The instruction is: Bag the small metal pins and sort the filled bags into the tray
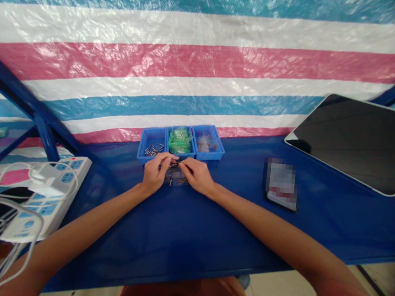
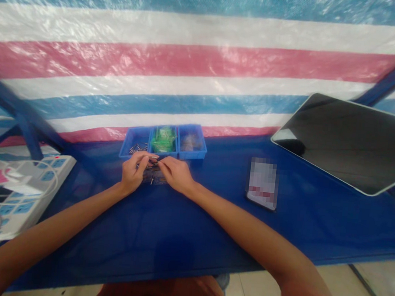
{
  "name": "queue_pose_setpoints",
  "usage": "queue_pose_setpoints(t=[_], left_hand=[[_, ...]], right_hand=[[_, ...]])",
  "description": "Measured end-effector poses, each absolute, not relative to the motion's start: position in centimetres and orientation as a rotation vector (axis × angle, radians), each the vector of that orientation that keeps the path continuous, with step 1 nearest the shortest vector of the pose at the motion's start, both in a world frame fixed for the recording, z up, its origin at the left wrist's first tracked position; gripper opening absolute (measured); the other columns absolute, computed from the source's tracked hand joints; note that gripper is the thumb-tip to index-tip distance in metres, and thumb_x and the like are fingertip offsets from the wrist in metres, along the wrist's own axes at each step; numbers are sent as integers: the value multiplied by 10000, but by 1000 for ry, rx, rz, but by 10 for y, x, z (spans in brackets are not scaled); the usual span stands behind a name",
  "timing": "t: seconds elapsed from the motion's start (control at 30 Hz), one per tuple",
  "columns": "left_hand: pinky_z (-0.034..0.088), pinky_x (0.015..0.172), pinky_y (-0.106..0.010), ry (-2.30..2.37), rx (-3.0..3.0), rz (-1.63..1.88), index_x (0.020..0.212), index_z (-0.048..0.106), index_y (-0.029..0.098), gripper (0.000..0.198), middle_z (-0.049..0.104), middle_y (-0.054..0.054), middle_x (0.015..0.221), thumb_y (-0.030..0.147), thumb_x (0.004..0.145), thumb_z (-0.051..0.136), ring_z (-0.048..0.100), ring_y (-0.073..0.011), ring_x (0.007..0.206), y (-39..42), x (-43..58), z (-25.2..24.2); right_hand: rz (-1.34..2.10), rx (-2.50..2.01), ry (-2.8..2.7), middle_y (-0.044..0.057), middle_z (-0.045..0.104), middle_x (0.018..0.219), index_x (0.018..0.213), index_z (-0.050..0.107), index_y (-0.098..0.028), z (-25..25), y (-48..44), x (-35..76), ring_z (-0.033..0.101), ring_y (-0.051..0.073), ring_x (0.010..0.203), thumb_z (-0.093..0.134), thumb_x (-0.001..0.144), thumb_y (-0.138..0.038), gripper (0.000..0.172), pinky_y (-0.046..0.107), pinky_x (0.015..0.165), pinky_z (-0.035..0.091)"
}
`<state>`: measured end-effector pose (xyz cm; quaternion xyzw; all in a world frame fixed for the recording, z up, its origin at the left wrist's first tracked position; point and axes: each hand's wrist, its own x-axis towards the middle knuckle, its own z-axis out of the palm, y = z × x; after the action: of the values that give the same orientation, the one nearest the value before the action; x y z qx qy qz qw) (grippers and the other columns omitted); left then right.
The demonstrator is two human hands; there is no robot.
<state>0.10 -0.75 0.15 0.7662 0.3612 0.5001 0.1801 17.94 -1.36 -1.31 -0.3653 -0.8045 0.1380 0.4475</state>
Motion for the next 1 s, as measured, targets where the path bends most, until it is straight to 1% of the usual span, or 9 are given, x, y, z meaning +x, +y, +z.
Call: queue_pose_setpoints(t=[0.1,0.2,0.37,0.5,0.6,0.7,0.83,0.9,1.0], left_hand=[[539,759,-228,1009,2134,1418,1053,599,175,237,670,-56,1012,284,940,422,659,-115,840,-7,1,0],[535,756,-230,999,2129,1413,1056,585,174,233,668,-59,1013,291,940,419,656,-116,848,-7,2,0],[506,692,-206,1021,2171,1424,1004,576,158,213,633,-31,867,284,942,415,612,-81,693,-6,2,-2],[482,665,-199,1030,2207,1406,1093,535,162,237,590,-1,780,283,950,390,562,-69,620,-4,0,-3],[478,689,-207,1065,2259,1351,1135,530,162,265,594,5,742,278,955,373,565,-76,617,-4,0,-3],[489,772,-233,1107,2321,1321,1143,547,152,288,649,-30,809,277,955,369,625,-111,739,-5,1,0],[483,894,-279,1106,2386,1322,1141,577,150,296,667,-82,1043,270,945,391,628,-165,991,-7,3,4],[481,917,-289,1085,2404,1314,1129,597,156,285,662,-83,1087,261,936,415,623,-170,1020,-7,4,5],[493,903,-289,1043,2416,1291,1130,609,167,281,670,-75,1089,257,929,436,635,-167,1001,-6,5,4]], right_hand=[[342,-907,-1991,49,637,812,882,607,-173,-14,-14,179,585,151,735,402,948,-266,234,259,701,438],[353,-909,-2000,50,642,827,889,608,-173,-14,-14,179,590,151,746,401,948,-263,234,257,709,439],[354,-920,-2023,50,643,802,862,612,-175,-13,-13,179,590,153,730,396,948,-267,249,261,704,442],[350,-923,-2049,52,649,801,842,613,-174,-14,-13,179,591,152,728,396,949,-271,261,262,701,444],[333,-919,-2086,50,647,794,825,608,-174,-14,-12,179,589,150,727,394,950,-271,266,259,699,440],[312,-924,-2122,46,639,772,798,598,-175,-15,-11,178,582,147,712,398,948,-265,266,253,684,430],[302,-924,-2134,46,645,788,805,595,-171,-16,-11,178,586,145,722,399,948,-262,259,251,690,428],[299,-917,-2132,48,649,801,818,598,-168,-16,-11,178,587,145,726,400,948,-257,253,252,696,431],[305,-907,-2129,50,655,810,831,606,-169,-17,-11,179,589,147,731,402,945,-245,246,256,705,438]])
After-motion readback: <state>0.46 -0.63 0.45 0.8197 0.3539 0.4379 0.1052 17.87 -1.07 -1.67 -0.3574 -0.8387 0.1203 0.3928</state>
